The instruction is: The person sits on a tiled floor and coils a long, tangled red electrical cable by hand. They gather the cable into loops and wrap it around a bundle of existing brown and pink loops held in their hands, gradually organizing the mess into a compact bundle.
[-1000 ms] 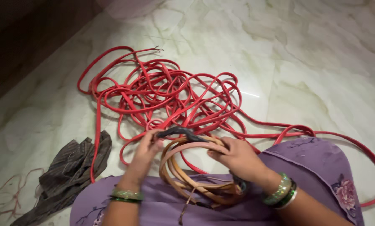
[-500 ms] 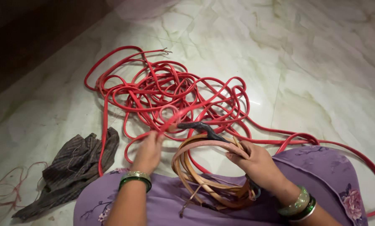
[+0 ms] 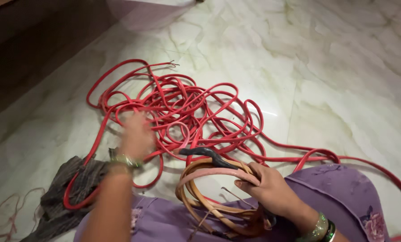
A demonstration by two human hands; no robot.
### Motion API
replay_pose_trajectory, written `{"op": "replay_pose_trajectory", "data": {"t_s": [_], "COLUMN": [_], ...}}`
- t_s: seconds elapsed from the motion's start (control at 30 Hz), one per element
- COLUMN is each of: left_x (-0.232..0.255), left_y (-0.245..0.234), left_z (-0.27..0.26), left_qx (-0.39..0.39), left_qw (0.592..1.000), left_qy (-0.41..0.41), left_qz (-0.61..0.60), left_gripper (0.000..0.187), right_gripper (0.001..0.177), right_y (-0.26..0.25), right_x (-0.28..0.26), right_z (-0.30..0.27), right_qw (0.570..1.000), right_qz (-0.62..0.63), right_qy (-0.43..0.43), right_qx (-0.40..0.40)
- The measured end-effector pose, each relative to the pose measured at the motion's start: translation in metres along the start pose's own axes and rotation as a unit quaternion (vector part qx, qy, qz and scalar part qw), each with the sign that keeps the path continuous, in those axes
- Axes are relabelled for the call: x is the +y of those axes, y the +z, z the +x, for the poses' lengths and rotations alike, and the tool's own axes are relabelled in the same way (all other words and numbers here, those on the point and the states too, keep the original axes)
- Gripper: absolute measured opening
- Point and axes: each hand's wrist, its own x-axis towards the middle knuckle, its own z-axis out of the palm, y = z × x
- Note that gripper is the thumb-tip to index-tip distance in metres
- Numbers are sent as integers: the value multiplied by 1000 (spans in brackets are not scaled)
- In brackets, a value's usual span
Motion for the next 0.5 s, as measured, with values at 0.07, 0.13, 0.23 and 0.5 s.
{"op": "replay_pose_trajectory", "data": {"t_s": [0.07, 0.13, 0.23, 0.5], "left_x": [8, 11, 20, 12], "left_y": [32, 47, 51, 57], "left_z": [-36, -68, -78, -75], "left_qx": [-38, -35, -10, 9], "left_qw": [989, 986, 993, 991], "left_qy": [74, 35, 25, 128], "left_qz": [-119, -157, -118, 34], "left_gripper": [56, 66, 68, 72], "right_gripper": [28, 26, 26, 27], "right_y": [-2, -3, -3, -6], "right_x": [0, -2, -8, -8], "right_z": [-2, -5, -5, -17], "right_qw": [1000, 1000, 999, 999], "right_qz": [-5, 9, 5, -8], "right_qy": [-6, -5, -21, -31], "right_qx": [-1, -23, -32, -22]}}
